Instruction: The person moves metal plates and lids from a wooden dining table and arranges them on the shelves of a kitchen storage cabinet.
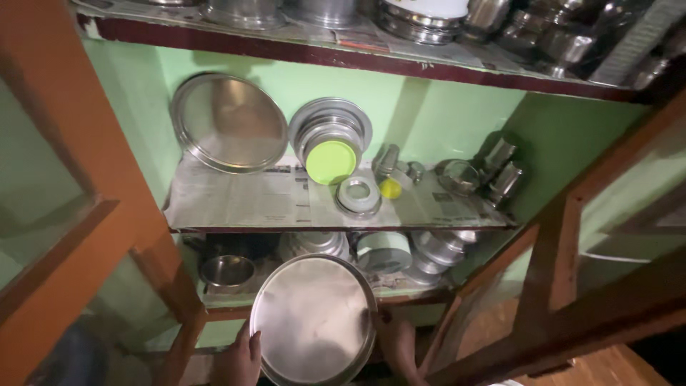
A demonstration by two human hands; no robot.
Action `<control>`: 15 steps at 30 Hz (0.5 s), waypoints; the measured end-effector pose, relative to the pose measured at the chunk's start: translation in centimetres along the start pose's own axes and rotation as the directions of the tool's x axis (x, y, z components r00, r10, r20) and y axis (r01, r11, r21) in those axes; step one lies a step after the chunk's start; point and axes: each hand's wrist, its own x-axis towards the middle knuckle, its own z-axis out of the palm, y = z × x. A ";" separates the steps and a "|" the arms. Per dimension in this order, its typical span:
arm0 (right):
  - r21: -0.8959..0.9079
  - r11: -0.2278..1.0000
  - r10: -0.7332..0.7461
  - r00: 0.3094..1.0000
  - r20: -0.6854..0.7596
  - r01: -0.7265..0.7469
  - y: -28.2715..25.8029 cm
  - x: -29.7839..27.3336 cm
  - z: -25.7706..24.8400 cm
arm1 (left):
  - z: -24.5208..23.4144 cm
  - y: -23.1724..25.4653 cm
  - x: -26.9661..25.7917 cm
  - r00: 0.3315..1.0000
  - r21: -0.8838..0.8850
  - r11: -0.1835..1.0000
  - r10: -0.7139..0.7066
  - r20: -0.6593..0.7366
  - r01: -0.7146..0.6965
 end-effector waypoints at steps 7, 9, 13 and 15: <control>0.022 0.986 -0.162 0.986 -0.022 0.163 -5.3 3.1 0.0 | -4.9 2.6 4.4 0.884 0.091 0.941 -0.337 0.324 0.325; -0.013 0.987 -0.162 0.986 -0.036 0.162 -5.7 4.0 0.4 | -5.8 2.3 5.5 0.959 -0.090 0.979 -0.158 0.234 0.183; 0.040 0.972 -0.228 0.971 -0.069 0.231 -6.7 7.3 2.1 | -6.4 2.0 8.3 0.972 -0.046 0.987 -0.143 0.189 0.154; 0.038 0.956 -0.287 0.953 -0.101 0.292 -7.5 8.0 2.7 | -6.9 1.8 10.1 0.927 0.101 0.976 -0.213 0.307 0.191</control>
